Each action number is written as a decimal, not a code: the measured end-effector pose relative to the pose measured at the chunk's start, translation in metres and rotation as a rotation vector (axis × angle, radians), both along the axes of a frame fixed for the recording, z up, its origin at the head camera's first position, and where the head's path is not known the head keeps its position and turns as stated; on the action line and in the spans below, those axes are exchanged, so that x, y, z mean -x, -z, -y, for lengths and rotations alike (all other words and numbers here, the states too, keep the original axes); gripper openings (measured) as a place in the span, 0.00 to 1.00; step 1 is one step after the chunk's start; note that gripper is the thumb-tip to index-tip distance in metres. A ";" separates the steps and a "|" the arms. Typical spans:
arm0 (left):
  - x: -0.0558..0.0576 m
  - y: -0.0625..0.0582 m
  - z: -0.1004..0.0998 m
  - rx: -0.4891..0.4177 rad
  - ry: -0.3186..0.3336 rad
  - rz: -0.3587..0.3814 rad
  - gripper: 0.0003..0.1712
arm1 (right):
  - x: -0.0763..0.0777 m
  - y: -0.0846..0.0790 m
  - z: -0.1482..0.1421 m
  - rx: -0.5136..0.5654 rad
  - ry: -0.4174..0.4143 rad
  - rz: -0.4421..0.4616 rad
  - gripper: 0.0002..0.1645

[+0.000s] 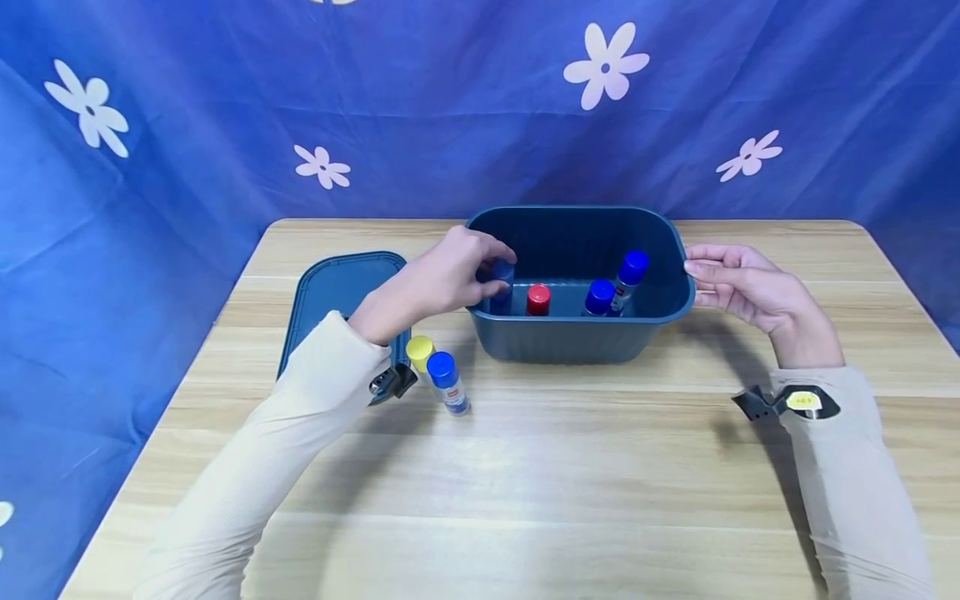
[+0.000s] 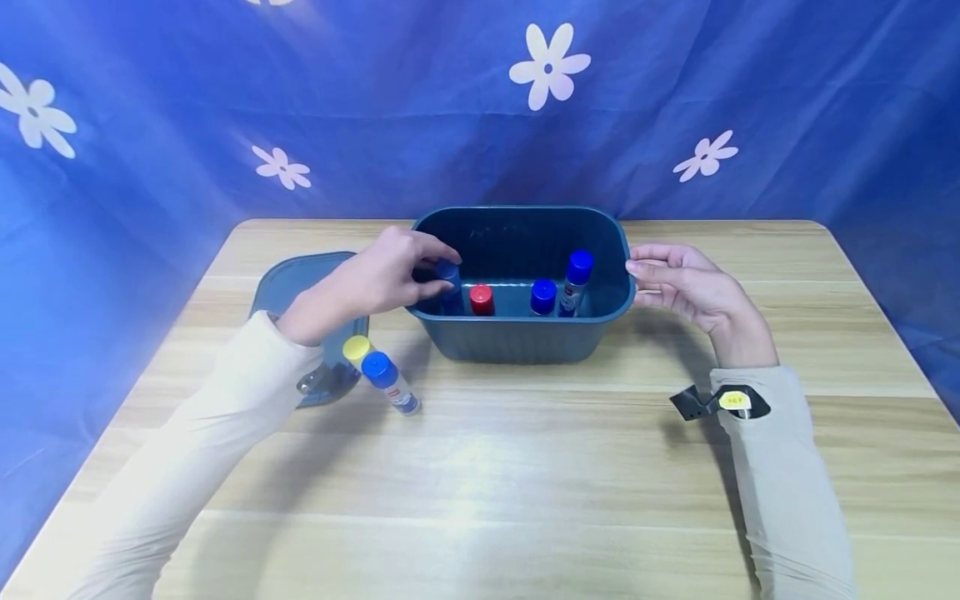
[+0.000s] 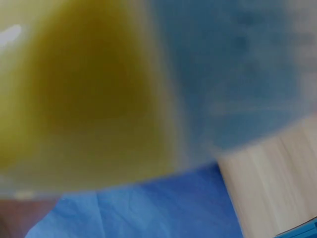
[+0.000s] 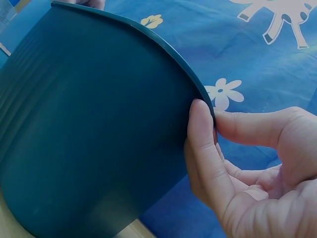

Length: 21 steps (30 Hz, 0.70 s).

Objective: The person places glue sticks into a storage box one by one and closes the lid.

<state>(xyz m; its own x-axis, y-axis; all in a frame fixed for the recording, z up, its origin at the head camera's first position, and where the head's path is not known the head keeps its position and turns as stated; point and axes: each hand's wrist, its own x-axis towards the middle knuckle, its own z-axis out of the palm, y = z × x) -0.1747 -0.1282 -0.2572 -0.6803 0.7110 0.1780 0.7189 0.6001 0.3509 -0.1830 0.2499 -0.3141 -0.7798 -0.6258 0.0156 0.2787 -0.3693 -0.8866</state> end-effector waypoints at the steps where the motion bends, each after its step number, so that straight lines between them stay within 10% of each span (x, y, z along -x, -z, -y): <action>1: 0.000 -0.001 0.000 0.005 -0.004 0.005 0.15 | 0.000 0.000 0.000 0.000 0.000 -0.001 0.17; 21: 0.004 -0.001 -0.005 -0.015 -0.067 0.036 0.16 | -0.001 0.000 -0.001 -0.008 0.001 -0.012 0.17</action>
<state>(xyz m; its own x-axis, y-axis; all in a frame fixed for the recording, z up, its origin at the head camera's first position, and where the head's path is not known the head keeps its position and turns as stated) -0.1788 -0.1231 -0.2561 -0.7325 0.6609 0.1632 0.6641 0.6409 0.3851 -0.1822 0.2507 -0.3141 -0.7801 -0.6253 0.0197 0.2678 -0.3622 -0.8928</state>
